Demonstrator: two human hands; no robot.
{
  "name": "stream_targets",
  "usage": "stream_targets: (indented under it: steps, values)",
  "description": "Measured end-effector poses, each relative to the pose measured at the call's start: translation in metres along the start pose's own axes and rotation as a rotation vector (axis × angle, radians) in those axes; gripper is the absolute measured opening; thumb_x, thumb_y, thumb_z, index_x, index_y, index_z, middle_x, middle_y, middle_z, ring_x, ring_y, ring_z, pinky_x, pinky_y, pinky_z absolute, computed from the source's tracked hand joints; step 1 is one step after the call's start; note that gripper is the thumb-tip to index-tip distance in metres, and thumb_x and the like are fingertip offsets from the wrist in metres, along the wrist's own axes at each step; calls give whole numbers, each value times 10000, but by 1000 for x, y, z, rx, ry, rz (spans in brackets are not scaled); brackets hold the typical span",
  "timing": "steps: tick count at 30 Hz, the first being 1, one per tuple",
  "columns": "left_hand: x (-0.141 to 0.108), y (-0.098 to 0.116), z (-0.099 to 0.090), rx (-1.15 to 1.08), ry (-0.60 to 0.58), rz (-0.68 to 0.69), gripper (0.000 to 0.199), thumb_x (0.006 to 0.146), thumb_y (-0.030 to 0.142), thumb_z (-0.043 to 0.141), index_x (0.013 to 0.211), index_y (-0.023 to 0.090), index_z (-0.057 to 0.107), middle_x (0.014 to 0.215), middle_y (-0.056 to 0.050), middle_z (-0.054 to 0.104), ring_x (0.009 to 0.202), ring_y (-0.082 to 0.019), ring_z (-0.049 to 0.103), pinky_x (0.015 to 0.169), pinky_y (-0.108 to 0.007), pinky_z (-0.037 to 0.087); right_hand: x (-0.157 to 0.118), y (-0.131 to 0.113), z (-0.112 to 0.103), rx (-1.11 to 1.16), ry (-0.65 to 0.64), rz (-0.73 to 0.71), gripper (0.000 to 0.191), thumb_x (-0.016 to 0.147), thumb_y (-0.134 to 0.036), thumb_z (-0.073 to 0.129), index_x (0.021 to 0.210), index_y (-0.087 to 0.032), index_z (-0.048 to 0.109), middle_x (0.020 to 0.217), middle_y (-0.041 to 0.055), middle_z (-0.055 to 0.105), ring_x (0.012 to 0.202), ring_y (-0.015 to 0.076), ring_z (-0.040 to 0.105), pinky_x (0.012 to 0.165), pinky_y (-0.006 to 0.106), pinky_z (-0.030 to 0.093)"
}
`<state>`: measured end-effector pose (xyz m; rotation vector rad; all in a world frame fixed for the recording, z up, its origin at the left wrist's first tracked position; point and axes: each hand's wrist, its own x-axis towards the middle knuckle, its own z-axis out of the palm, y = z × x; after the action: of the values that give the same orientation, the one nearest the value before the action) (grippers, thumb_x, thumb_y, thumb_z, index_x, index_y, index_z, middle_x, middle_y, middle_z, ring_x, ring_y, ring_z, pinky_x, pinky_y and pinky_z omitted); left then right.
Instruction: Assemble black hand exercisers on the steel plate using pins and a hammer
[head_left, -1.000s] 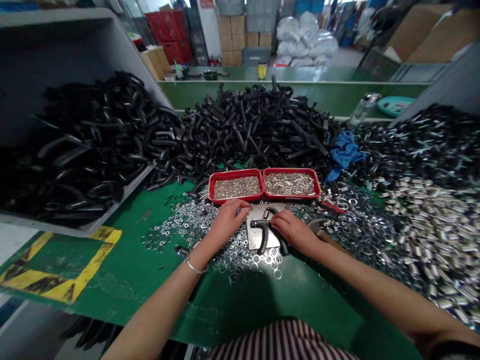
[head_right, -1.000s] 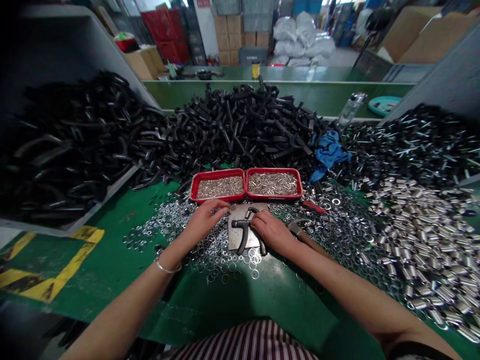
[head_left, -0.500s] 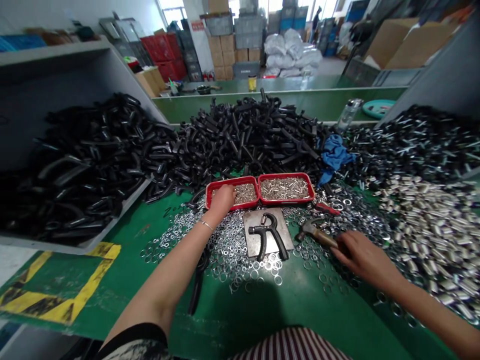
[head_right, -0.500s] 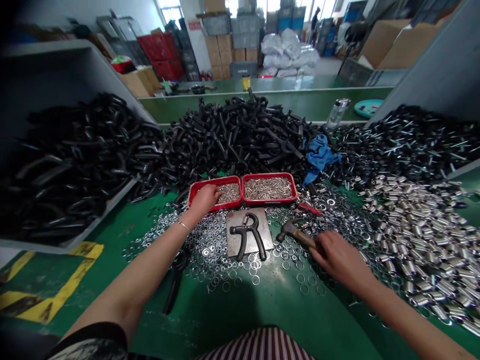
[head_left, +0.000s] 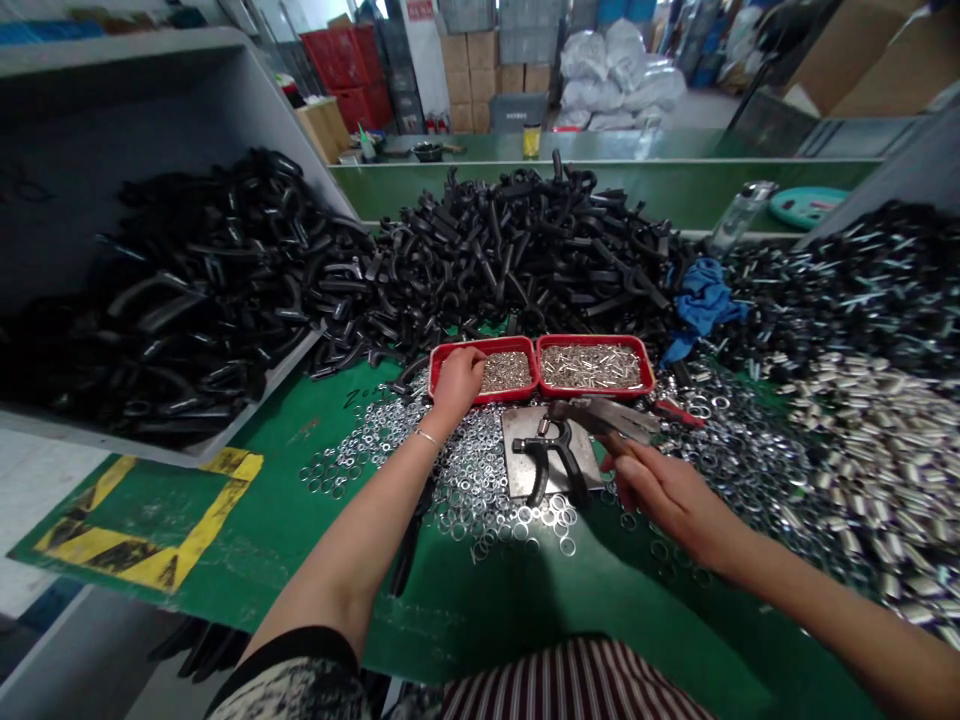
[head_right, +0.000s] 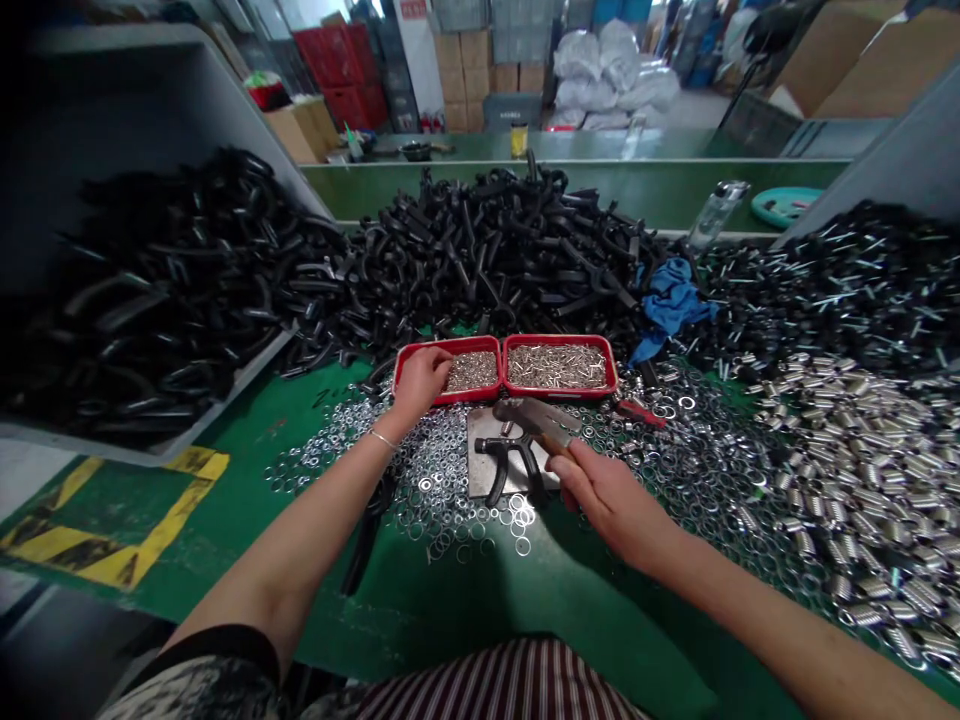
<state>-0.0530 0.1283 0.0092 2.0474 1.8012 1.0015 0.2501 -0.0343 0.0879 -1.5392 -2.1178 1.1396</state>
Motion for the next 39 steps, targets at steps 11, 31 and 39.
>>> stream_targets:
  steps: [11, 31, 39]
  values:
    - [0, -1, 2, -140, 47, -15, 113, 877, 164, 580, 875, 168, 694, 917, -60, 731, 871, -187, 675, 891, -311, 506, 16, 17, 5, 208, -174, 143, 502, 977, -669, 367, 873, -202, 520, 555, -14, 556, 461, 120, 481, 467, 246, 369]
    - [-67, 79, 31, -293, -347, -124, 150, 903, 243, 619, 901, 170, 750, 850, -46, 757, 689, -170, 670, 728, -288, 497, 2, 60, 29, 949, 53, 344, 389, 915, -591, 587, 922, -208, 519, 533, -81, 524, 290, 29, 278, 257, 140, 245]
    - [-67, 72, 44, -311, -305, -153, 127, 886, 241, 658, 874, 158, 753, 881, -60, 770, 800, -194, 694, 776, -296, 494, 3, 69, 30, 998, 38, 334, 342, 913, -536, 607, 918, -211, 501, 539, -91, 512, 294, 27, 258, 259, 145, 243]
